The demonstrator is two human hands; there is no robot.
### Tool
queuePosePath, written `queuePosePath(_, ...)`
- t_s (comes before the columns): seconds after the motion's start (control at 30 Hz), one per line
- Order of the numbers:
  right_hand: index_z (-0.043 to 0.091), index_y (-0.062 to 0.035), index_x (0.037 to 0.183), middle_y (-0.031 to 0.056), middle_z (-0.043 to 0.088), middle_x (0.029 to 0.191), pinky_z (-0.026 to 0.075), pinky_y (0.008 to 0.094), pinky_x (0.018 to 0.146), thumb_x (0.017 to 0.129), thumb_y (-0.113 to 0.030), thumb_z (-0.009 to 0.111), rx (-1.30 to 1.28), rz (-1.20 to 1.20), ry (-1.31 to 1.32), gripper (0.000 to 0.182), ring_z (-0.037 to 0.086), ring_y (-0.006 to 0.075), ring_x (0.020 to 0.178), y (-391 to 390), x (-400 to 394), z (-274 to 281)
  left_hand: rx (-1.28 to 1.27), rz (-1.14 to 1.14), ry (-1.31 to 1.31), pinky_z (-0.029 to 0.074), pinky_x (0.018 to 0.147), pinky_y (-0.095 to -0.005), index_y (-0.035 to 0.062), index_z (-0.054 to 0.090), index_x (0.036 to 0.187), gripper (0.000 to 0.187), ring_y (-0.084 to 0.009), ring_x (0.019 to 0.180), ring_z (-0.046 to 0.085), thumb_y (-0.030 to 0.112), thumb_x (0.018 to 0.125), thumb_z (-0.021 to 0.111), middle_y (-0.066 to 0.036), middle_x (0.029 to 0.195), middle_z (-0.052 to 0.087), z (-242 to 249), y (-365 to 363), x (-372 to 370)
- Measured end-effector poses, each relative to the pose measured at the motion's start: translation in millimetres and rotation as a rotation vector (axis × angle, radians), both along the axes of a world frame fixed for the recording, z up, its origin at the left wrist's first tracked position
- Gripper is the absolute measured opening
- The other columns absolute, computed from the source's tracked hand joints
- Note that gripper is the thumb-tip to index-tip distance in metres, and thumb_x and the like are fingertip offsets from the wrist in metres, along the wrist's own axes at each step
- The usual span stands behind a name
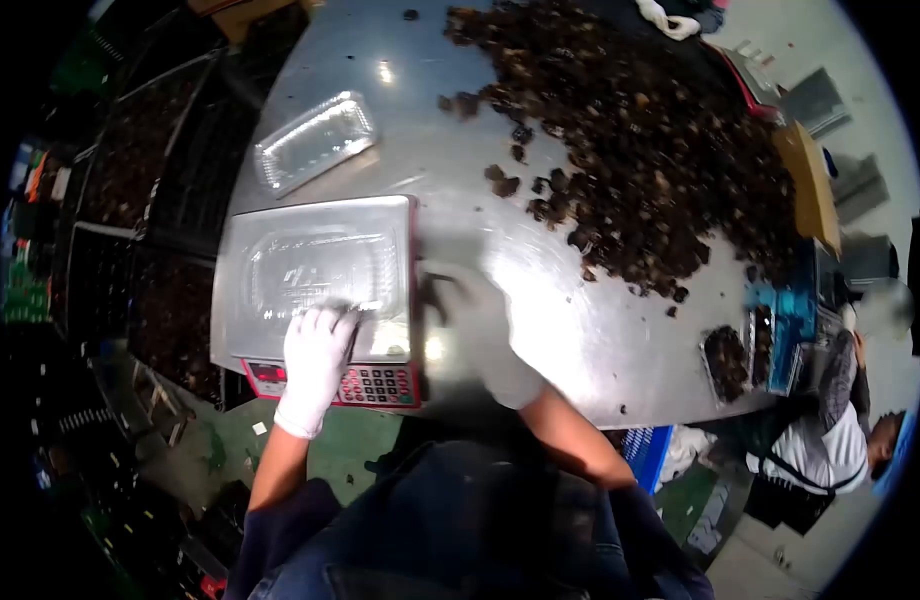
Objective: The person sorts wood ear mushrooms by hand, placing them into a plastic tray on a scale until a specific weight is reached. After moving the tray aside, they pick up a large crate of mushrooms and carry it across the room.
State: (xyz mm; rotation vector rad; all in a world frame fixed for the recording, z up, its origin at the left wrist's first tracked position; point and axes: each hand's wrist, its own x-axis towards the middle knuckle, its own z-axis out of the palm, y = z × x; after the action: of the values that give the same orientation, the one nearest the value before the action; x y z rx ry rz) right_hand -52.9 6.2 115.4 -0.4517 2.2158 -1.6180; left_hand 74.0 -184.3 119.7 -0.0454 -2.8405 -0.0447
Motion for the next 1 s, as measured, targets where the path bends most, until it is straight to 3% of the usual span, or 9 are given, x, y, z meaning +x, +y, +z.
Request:
queuePosePath(0.23, 0.068, -0.0095, 0.103, 0.0089, 0.064, 0.107, 0.049, 0.0386, 0.081, 0.091, -0.023, 0.059, 0.048, -0.014, 0.539, 0.020, 0.062, 0.0278, 0.099, -24.6, -8.0, -7.9, 0.087, 0.097, 0.018, 0.043, 0.074, -0.0365, 0.0094, 0.064, 0.103, 0.029, -0.0230, 0.084, 0.055, 0.008, 0.075, 0.070, -0.005, 0.089, 0.056, -17.9, 14.1, 19.1)
queuePosePath(0.27, 0.066, -0.0099, 0.110, 0.0125, 0.062, 0.112, 0.048, 0.0409, 0.086, 0.089, -0.020, 0.062, 0.314, 0.038, 1.123, 0.023, 0.060, 0.0303, 0.097, -1.5, -31.8, -39.3, 0.108, 0.102, 0.006, 0.043, 0.074, -0.0363, 0.0091, 0.064, 0.103, 0.029, -0.0230, 0.084, 0.056, 0.008, 0.075, 0.071, -0.004, 0.090, 0.057, -15.9, 14.0, 19.5)
queuePosePath(0.33, 0.066, -0.0102, 0.110, 0.0129, 0.061, 0.108, 0.049, 0.0406, 0.082, 0.088, -0.019, 0.064, 0.385, -0.170, 0.492, 0.024, 0.060, 0.0292, 0.095, 54.8, -58.8, -62.1, 0.152, 0.111, 0.005, 0.043, 0.076, -0.0362, 0.0085, 0.064, 0.106, 0.031, -0.0230, 0.087, 0.056, 0.009, 0.076, 0.073, -0.004, 0.095, 0.060, -9.0, 16.2, 19.5)
queuePosePath(0.43, 0.067, -0.0113, 0.109, 0.0128, 0.060, 0.096, 0.050, 0.0384, 0.076, 0.085, -0.016, 0.069, 0.786, -0.456, 0.455, 0.025, 0.061, 0.0285, 0.088, 134.5, -89.0, -114.7, 0.208, 0.104, 0.034, 0.042, 0.078, -0.0378, 0.0091, 0.064, 0.112, 0.039, -0.0237, 0.090, 0.056, 0.012, 0.075, 0.075, -0.005, 0.104, 0.062, 9.4, 29.6, 18.6)
queuePosePath(0.7, 0.069, -0.0031, 0.091, 0.0202, 0.066, 0.090, 0.051, 0.0418, 0.076, 0.089, -0.011, 0.061, 0.529, -0.228, 0.329, 0.011, 0.064, 0.0352, 0.086, 210.9, -45.2, -89.1, 0.741, -0.320, -0.111, 0.047, 0.087, -0.0407, 0.0066, 0.065, 0.113, 0.032, -0.0332, 0.104, 0.058, 0.009, 0.081, 0.068, -0.012, 0.116, 0.061, -26.1, 138.9, -53.4)
queuePosePath(0.8, 0.070, -0.0102, 0.096, 0.0177, 0.066, 0.092, 0.052, 0.0423, 0.074, 0.087, -0.012, 0.063, 0.704, 0.099, 0.253, 0.012, 0.065, 0.0359, 0.084, 297.2, 35.3, -61.3, 0.645, -0.306, -0.126, 0.041, 0.102, -0.0404, -0.0007, 0.056, 0.127, 0.049, -0.0348, 0.123, 0.049, 0.020, 0.084, 0.068, -0.020, 0.131, 0.053, -94.2, 186.6, -96.9)
queuePosePath(0.87, 0.071, -0.0138, 0.095, 0.0150, 0.068, 0.093, 0.054, 0.0408, 0.077, 0.074, -0.012, 0.072, 0.919, 0.083, -0.065, 0.022, 0.067, 0.0333, 0.087, 365.5, 93.3, -46.2, 0.540, -0.218, -0.170, 0.037, 0.106, -0.0406, -0.0031, 0.049, 0.133, 0.059, -0.0340, 0.129, 0.044, 0.027, 0.085, 0.067, -0.021, 0.137, 0.048, -120.3, 209.6, -120.6)
queuePosePath(0.93, 0.068, -0.0128, 0.109, 0.0149, 0.067, 0.102, 0.052, 0.0442, 0.080, 0.069, -0.020, 0.076, 1.286, -0.020, -0.116, 0.042, 0.064, 0.0350, 0.095, 397.7, 128.2, -31.2, 0.435, -0.134, -0.213, 0.032, 0.110, -0.0408, -0.0055, 0.043, 0.139, 0.069, -0.0331, 0.134, 0.039, 0.034, 0.086, 0.066, -0.021, 0.143, 0.043, -141.7, 233.5, -138.7)
queuePosePath(1.0, 0.063, -0.0079, 0.118, 0.0170, 0.064, 0.108, 0.051, 0.0414, 0.083, 0.074, -0.019, 0.076, 1.191, -0.254, 0.091, 0.047, 0.063, 0.0366, 0.096, 427.3, 156.1, -55.1, 0.420, -0.115, -0.220, 0.022, 0.117, -0.0423, -0.0058, 0.032, 0.146, 0.082, -0.0320, 0.141, 0.030, 0.044, 0.088, 0.061, -0.018, 0.151, 0.034, -159.8, 259.7, -151.2)
